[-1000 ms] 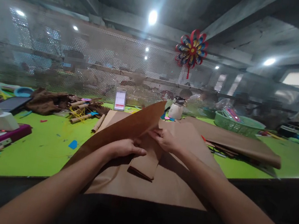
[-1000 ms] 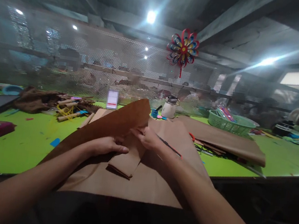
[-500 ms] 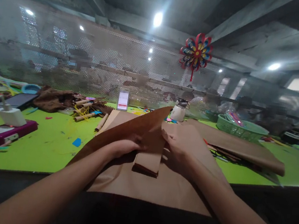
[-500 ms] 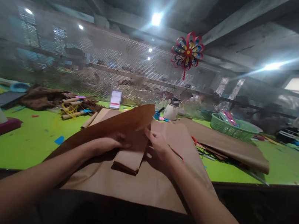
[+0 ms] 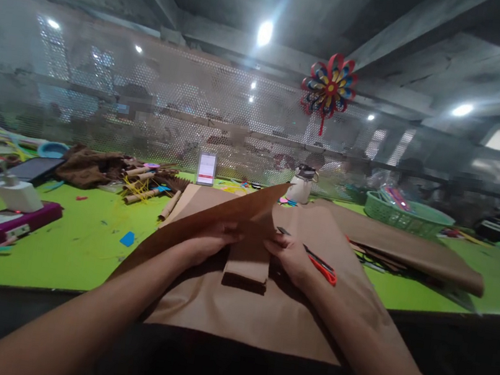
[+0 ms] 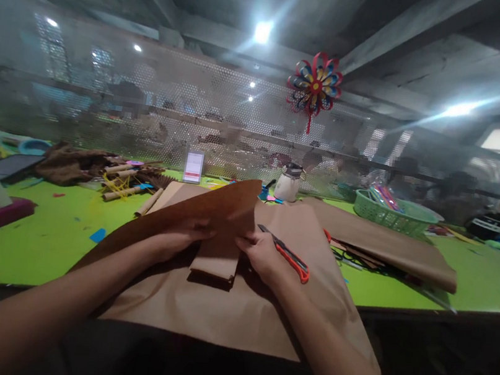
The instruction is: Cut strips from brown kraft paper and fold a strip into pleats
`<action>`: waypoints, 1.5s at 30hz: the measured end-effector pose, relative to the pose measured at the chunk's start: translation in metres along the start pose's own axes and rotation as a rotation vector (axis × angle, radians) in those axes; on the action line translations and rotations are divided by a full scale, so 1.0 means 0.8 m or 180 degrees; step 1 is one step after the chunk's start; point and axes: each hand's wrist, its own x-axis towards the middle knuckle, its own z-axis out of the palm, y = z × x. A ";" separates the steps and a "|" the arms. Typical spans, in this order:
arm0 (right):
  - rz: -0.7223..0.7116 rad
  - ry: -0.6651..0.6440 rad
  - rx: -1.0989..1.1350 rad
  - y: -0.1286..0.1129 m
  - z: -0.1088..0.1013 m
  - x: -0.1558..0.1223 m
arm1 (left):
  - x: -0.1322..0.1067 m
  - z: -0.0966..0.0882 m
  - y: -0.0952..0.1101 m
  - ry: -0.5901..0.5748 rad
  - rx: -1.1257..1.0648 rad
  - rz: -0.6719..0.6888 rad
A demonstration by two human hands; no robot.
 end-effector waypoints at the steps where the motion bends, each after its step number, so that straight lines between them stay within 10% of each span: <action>1: -0.0013 0.0024 0.0022 -0.001 0.000 0.000 | 0.001 0.000 -0.001 -0.0003 -0.0021 0.0021; 22: 0.0088 0.0060 0.0148 -0.014 -0.007 -0.008 | -0.006 -0.001 0.003 -0.0281 -0.0056 0.0054; 32: -0.0913 0.0304 -0.1289 -0.016 -0.007 -0.005 | -0.009 0.008 0.022 -0.0736 -0.1171 -0.0268; 45: -0.1331 0.0542 -0.1802 -0.005 -0.010 0.002 | -0.009 0.013 0.004 -0.0434 -0.0220 -0.0329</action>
